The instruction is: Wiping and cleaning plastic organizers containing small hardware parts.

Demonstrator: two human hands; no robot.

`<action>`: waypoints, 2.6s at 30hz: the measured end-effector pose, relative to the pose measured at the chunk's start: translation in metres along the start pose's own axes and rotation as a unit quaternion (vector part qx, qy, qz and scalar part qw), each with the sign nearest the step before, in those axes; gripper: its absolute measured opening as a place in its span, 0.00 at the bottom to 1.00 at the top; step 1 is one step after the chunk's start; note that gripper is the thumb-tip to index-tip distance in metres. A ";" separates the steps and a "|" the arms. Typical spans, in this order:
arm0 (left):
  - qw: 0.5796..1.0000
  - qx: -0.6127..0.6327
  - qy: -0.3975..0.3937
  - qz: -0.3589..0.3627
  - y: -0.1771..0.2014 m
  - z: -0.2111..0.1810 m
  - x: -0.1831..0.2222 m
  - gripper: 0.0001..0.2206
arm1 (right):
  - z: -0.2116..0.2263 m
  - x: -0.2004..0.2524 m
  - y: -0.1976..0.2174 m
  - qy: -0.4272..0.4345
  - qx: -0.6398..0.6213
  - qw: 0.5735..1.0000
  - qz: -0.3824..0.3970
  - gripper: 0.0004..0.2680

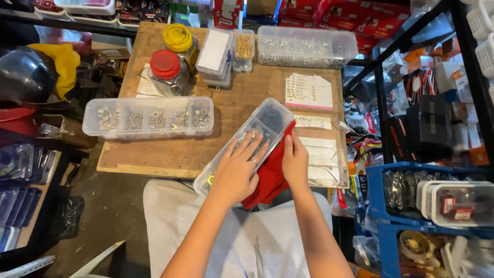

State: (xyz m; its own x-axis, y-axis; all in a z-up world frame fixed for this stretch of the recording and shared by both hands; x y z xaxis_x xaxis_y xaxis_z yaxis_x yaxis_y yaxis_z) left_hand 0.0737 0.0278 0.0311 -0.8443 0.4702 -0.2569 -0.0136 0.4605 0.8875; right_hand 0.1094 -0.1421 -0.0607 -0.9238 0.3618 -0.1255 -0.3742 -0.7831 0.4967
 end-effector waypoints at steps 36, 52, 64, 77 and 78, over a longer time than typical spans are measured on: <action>0.994 0.083 0.012 -0.074 0.032 -0.007 -0.012 0.31 | 0.062 0.050 -0.010 0.202 0.239 0.946 -0.088 0.12; 0.997 0.013 -0.003 -0.077 0.010 -0.001 0.001 0.34 | 0.054 0.062 -0.010 0.291 0.250 0.910 -0.156 0.08; 0.998 0.009 0.005 -0.068 0.002 0.004 0.003 0.34 | 0.039 0.061 -0.012 0.292 0.228 0.918 -0.140 0.10; 0.993 0.048 0.020 -0.102 0.003 0.008 0.005 0.27 | 0.033 0.060 -0.004 0.270 0.177 0.938 -0.128 0.11; 0.994 0.046 0.021 -0.094 0.003 0.007 0.004 0.28 | 0.021 0.056 -0.004 0.248 0.154 0.948 -0.129 0.11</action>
State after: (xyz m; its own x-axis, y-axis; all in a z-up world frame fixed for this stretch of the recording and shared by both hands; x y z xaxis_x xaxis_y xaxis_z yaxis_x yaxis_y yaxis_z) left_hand 0.0738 0.0364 0.0303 -0.8535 0.3377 -0.3969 -0.1257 0.6057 0.7857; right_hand 0.0610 -0.1083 -0.0515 -0.7579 0.1784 -0.6275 -0.6216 -0.4892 0.6118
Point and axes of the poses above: each hand's wrist, its own x-axis away from the middle knuckle, its own y-axis out of the back of the hand, z = x × y, the point moved 10 cm from there along -x, towards the middle knuckle, and after that the axes turned 3 degrees about -z, right-handed, at the moved point
